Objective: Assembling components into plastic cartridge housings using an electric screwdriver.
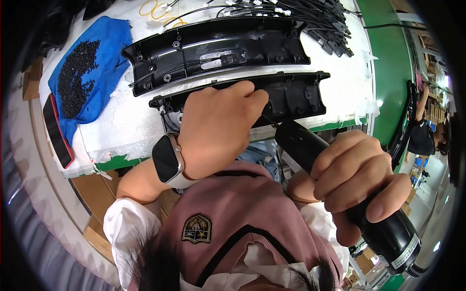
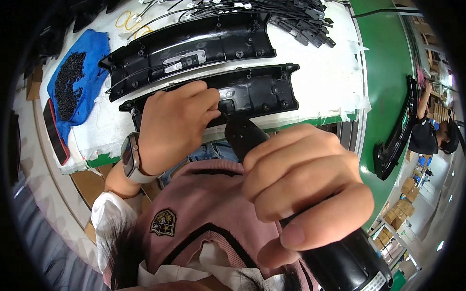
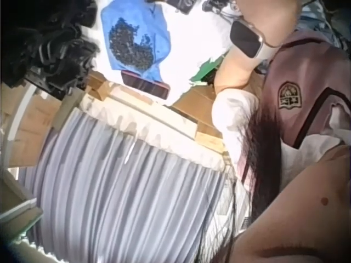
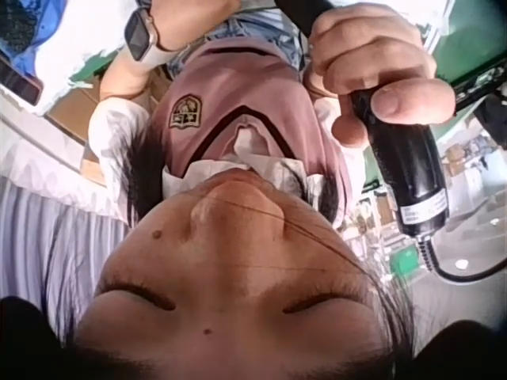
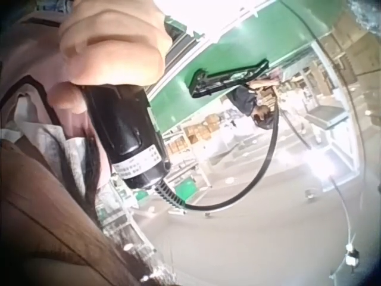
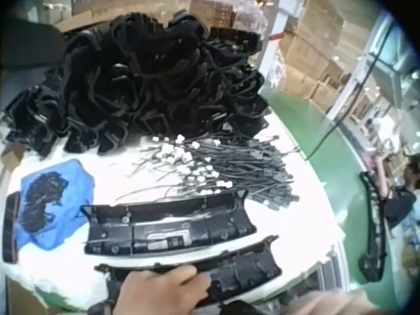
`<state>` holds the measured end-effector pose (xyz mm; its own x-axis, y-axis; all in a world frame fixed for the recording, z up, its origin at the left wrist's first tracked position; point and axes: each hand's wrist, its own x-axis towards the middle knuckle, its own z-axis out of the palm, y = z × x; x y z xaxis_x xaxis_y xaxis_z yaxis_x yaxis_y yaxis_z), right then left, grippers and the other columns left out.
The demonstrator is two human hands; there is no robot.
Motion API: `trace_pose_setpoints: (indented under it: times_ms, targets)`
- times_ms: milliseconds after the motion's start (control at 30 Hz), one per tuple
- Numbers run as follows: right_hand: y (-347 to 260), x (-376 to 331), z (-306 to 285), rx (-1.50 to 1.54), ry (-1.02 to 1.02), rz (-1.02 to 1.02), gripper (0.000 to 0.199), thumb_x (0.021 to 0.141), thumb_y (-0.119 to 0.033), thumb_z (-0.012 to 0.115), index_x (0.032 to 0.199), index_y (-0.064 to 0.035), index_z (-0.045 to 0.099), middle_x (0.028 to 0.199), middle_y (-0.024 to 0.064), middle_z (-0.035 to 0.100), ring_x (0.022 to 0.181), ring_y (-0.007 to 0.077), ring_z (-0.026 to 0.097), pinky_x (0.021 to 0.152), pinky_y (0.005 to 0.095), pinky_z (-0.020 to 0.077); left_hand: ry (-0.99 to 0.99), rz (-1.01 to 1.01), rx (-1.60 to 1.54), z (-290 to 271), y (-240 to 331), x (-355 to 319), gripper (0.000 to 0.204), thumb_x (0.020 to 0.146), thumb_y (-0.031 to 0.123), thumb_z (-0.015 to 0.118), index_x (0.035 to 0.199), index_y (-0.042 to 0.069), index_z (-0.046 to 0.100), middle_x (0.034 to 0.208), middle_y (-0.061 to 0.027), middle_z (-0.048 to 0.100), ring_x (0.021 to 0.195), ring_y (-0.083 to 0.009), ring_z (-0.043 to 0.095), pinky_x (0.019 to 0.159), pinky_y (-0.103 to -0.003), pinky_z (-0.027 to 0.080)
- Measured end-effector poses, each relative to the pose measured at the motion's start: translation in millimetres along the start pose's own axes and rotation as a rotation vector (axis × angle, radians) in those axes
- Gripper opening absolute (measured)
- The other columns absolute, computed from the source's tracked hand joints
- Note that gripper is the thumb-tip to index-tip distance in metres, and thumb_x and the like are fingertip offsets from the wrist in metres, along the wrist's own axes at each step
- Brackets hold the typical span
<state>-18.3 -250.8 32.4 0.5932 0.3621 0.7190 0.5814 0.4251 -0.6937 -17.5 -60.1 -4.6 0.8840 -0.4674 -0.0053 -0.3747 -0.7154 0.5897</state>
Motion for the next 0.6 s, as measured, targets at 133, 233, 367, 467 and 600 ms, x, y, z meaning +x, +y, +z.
trace_pose_setpoints:
  times_ms: [133,233,367,467,600]
  targets:
    - [1,3,-1,-0.012,-0.007,0.011,0.041,0.083,-0.032,0.076,0.106,-0.0121,0.048,0.061,-0.0019,0.06,0.044,0.0089,0.057,0.045,0.0213,0.0458,-0.007,0.027,-0.004,1,-3,1,0.012,0.08,0.012,0.066,0.08,0.009,0.055,0.073,-0.0057,0.052,0.062,-0.0303,0.056,0.052,-0.04,0.041]
    - [1,3,1,-0.007,0.012,0.015,0.042,0.084,-0.032,0.075,0.107,-0.0118,0.047,0.061,-0.0017,0.06,0.044,0.0091,0.057,0.045,0.0214,0.0459,0.002,0.035,-0.002,2,-4,0,0.012,0.08,0.011,0.066,0.08,0.009,0.054,0.073,-0.0053,0.051,0.061,-0.0297,0.055,0.05,-0.039,0.04]
    - [3,4,-3,0.005,-0.043,0.017,0.043,0.084,-0.033,0.075,0.108,-0.0116,0.046,0.061,-0.0013,0.06,0.045,0.0093,0.057,0.044,0.0215,0.0457,0.011,0.063,0.004,3,-6,0,0.013,0.079,0.01,0.066,0.08,0.009,0.054,0.072,-0.0053,0.051,0.059,-0.0287,0.055,0.048,-0.038,0.039]
    - [5,4,-3,0.009,-0.033,0.029,0.042,0.084,-0.033,0.074,0.107,-0.0114,0.046,0.063,-0.0009,0.061,0.046,0.0094,0.057,0.044,0.0216,0.0457,0.022,0.067,0.001,5,-6,-1,0.013,0.079,0.01,0.066,0.08,0.009,0.053,0.072,-0.0054,0.05,0.059,-0.0285,0.055,0.048,-0.038,0.039]
    - [3,12,-1,-0.014,-0.1,0.06,0.042,0.083,-0.033,0.076,0.103,-0.0113,0.046,0.066,0.0006,0.062,0.046,0.0116,0.058,0.044,0.0226,0.0458,0.065,0.069,-0.002,5,-4,-2,0.014,0.079,0.011,0.067,0.08,0.009,0.053,0.072,-0.0054,0.05,0.059,-0.028,0.054,0.048,-0.037,0.039]
